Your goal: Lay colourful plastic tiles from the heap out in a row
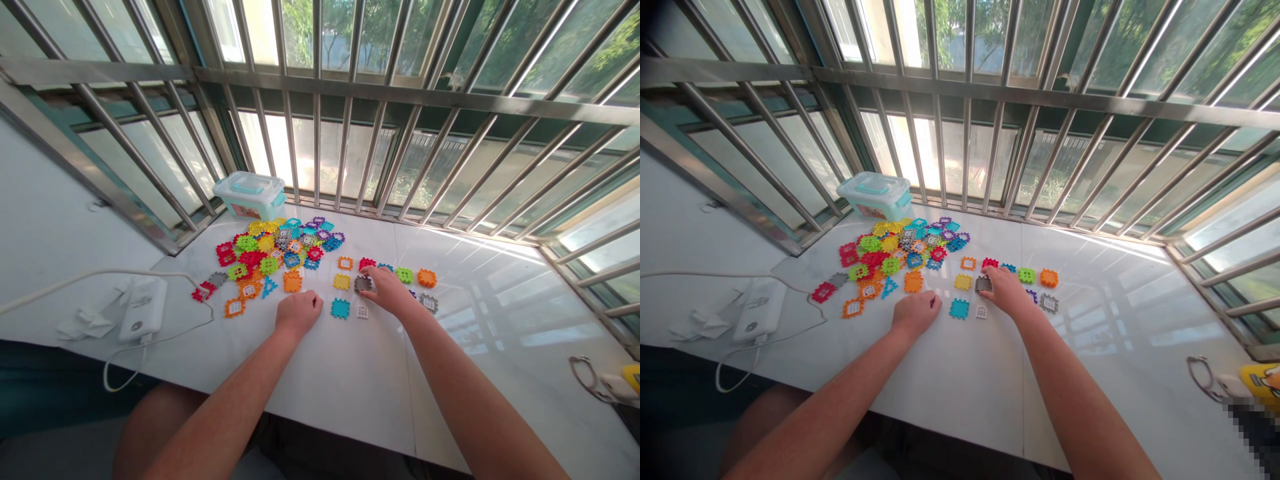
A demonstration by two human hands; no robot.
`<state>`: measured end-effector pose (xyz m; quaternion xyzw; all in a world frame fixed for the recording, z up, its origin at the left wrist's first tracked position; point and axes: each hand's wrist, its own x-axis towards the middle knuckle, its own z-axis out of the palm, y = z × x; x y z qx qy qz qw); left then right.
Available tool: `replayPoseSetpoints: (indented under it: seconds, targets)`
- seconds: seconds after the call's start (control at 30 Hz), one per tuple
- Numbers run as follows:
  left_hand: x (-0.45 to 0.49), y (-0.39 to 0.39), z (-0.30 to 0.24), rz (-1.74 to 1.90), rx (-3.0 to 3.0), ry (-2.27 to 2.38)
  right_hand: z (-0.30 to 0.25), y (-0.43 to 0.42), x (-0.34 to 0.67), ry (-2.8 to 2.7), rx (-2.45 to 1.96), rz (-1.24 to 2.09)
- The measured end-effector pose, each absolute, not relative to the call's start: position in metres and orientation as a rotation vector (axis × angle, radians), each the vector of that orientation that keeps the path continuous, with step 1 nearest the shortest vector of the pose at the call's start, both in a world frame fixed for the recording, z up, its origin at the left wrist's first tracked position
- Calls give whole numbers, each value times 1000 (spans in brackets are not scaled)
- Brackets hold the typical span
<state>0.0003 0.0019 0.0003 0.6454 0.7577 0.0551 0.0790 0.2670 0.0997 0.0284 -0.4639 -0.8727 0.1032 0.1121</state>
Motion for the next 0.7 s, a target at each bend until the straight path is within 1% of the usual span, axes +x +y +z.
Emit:
replayPoseSetpoints:
  seconds: [0.57, 0.7]
  targets:
    - [1, 1, 0, 177, 1931, 2275, 24, 100, 266, -2564, -1363, 291]
    - [1, 1, 1, 160, 1920, 2264, 30, 99, 272, -2532, -1334, 268]
